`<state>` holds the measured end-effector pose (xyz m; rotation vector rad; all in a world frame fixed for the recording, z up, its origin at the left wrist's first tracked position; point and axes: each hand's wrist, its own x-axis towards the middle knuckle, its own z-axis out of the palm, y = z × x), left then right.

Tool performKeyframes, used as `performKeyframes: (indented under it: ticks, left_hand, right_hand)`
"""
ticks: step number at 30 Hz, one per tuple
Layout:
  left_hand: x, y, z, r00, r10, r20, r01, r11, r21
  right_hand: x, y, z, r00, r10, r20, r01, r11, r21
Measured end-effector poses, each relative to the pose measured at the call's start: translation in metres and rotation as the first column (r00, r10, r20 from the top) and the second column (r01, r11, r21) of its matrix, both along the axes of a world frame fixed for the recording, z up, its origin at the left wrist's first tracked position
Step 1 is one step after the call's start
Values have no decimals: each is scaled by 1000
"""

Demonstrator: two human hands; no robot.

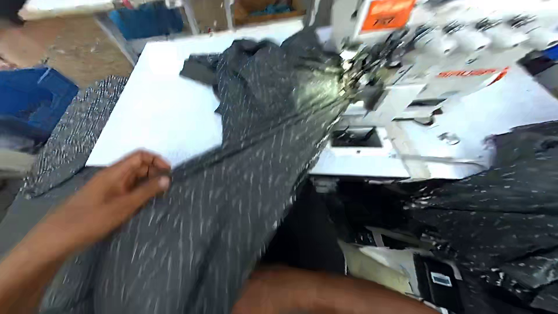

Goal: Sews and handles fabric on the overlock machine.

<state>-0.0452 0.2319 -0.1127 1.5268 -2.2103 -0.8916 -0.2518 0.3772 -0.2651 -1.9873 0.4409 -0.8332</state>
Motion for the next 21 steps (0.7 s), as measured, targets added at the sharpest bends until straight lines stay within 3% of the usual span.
performKeyframes:
  ticks: [1, 3, 5, 7, 8, 9, 11, 13, 15, 18, 19, 21]
  left_hand:
    - [0, -15, 4, 970, -77, 232, 103, 990, -99]
    - [-14, -32, -5, 836, -123, 534, 257, 949, -183]
    - [-33, -24, -21, 794, -120, 596, 335, 905, -264]
    - [-52, 4, -42, 891, -169, 422, 317, 896, -311]
    - [-60, 21, -58, 940, -230, 254, 292, 926, -241]
    - [-66, 38, -76, 958, -281, 51, 285, 955, -79]
    - [-77, 68, -113, 932, -278, -231, 332, 911, 243]
    - [-83, 84, -132, 921, -247, -299, 353, 855, 380]
    - [-85, 87, -134, 931, -222, -290, 335, 837, 433]
    - [-75, 81, -130, 950, -250, -184, 304, 875, 378]
    - [-66, 80, -129, 955, -252, -160, 293, 892, 344]
    - [-48, 84, -129, 960, -140, -243, 233, 882, 411]
  right_hand:
    - [6, 1, -8, 999, 13, -42, -14, 1000, -25]
    - [-8, -7, 17, 953, 207, -220, -155, 960, 233]
    - [-29, -9, 22, 944, 199, -264, -77, 909, 409]
    - [-47, -4, 9, 935, 91, -343, 96, 866, 490]
    - [-55, -3, 6, 917, 67, -394, 165, 835, 525]
    - [-61, -2, 5, 905, 46, -424, 210, 817, 536]
    - [-67, 0, 3, 898, -9, -440, 251, 832, 495]
    - [-64, 2, 4, 889, -65, -453, 272, 870, 410]
    - [-57, -1, 5, 859, -5, -512, 225, 901, 369]
    - [-51, -8, 15, 771, 212, -601, 77, 905, 419]
    - [-55, -7, 20, 768, 210, -605, 76, 908, 411]
    - [-74, 2, 23, 818, -36, -574, 217, 943, 250]
